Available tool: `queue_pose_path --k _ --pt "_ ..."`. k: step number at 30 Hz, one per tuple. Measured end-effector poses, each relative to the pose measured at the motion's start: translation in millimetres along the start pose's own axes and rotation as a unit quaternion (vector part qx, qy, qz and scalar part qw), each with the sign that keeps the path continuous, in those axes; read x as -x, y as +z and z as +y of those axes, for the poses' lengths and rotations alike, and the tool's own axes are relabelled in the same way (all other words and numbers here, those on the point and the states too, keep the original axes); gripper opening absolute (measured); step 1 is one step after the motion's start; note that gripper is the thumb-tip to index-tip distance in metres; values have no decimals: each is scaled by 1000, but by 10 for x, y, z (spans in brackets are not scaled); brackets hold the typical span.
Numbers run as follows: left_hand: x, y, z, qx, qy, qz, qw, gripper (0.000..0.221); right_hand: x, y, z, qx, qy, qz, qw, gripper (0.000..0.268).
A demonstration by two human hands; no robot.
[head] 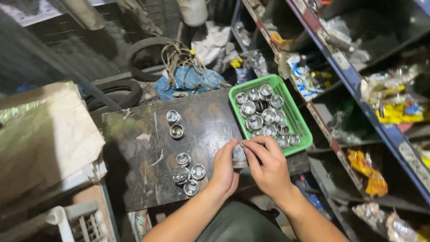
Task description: Cleaning and inspecting motorcycle engine pistons on a workbench.
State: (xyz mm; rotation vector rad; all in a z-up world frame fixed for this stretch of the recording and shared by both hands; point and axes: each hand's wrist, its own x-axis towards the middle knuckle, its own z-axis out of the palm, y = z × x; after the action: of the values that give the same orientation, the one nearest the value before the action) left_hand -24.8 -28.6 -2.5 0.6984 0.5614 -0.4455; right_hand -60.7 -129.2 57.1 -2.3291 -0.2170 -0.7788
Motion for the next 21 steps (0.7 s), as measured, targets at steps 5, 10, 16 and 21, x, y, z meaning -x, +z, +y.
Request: queue_pose_path --k 5,10,16,21 --pt "38 -134 177 -27 -52 -62 996 28 252 -22 -426 -3 99 -26 995 19" --pt "0 -178 108 -10 -70 -70 995 25 358 -72 -423 -9 116 -16 993 22" --pt "50 -76 15 -5 -2 -78 997 28 53 -138 -95 -39 74 -22 996 20" --pt "56 21 -53 58 0 -51 997 33 -87 -200 -22 -70 13 -23 997 21"
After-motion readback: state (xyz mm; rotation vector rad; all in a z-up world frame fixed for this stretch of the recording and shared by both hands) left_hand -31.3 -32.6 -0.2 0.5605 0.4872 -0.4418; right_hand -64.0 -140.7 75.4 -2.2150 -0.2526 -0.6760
